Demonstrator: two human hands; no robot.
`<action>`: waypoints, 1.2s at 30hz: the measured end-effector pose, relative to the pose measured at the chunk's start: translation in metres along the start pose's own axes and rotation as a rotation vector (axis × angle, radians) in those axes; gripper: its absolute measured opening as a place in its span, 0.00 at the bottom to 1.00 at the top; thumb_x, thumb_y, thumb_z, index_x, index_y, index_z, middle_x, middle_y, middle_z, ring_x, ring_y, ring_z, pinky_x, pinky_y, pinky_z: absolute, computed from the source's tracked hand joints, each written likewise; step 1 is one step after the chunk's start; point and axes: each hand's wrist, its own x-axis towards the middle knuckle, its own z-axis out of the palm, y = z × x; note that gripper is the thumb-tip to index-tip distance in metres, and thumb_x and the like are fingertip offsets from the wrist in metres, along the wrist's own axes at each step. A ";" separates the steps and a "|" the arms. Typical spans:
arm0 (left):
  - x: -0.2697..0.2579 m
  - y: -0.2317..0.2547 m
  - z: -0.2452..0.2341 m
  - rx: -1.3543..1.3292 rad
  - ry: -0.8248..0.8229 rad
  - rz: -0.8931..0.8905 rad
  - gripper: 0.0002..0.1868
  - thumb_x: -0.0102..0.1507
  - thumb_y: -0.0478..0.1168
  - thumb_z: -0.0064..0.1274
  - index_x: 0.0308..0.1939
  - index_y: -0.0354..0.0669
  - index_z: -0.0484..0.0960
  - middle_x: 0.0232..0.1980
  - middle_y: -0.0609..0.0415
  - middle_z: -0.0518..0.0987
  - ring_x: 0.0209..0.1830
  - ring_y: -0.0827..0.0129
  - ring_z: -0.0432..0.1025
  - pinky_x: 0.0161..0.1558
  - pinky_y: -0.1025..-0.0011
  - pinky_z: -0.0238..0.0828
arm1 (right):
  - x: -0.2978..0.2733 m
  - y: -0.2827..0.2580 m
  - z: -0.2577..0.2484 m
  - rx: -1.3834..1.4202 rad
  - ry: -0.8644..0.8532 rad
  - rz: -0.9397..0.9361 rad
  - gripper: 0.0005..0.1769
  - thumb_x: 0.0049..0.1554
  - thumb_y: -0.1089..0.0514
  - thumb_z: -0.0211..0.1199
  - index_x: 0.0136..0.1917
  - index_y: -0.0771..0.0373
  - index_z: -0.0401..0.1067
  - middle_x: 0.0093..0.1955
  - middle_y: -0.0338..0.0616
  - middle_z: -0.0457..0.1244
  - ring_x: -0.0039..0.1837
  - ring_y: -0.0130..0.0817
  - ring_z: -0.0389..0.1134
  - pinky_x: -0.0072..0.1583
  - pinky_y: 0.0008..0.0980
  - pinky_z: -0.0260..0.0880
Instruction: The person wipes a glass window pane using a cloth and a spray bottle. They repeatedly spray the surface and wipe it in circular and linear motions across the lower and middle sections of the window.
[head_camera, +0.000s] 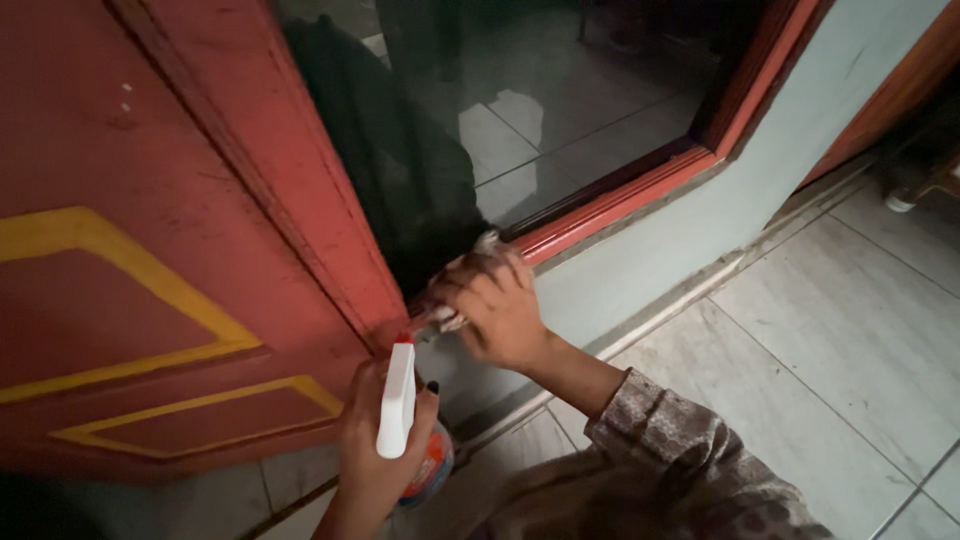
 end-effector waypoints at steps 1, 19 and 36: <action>0.000 -0.003 0.002 0.025 -0.007 0.017 0.16 0.58 0.37 0.59 0.45 0.32 0.72 0.30 0.48 0.73 0.25 0.62 0.74 0.28 0.65 0.72 | 0.001 0.006 -0.003 0.016 -0.018 -0.071 0.25 0.50 0.58 0.67 0.62 0.53 0.73 0.63 0.38 0.64 0.68 0.44 0.62 0.73 0.53 0.54; 0.023 0.024 0.057 -0.095 -0.030 0.106 0.21 0.59 0.34 0.56 0.55 0.31 0.73 0.34 0.48 0.77 0.28 0.63 0.78 0.30 0.68 0.76 | -0.067 0.191 -0.050 -0.081 0.012 -0.066 0.14 0.57 0.55 0.57 0.57 0.57 0.67 0.57 0.46 0.62 0.61 0.44 0.62 0.64 0.48 0.58; 0.028 0.028 0.053 -0.034 0.001 0.133 0.21 0.57 0.35 0.58 0.54 0.33 0.75 0.36 0.46 0.77 0.31 0.59 0.77 0.33 0.66 0.74 | -0.029 0.069 -0.012 -0.015 0.044 -0.101 0.21 0.52 0.56 0.62 0.60 0.58 0.71 0.60 0.43 0.64 0.64 0.45 0.64 0.72 0.54 0.56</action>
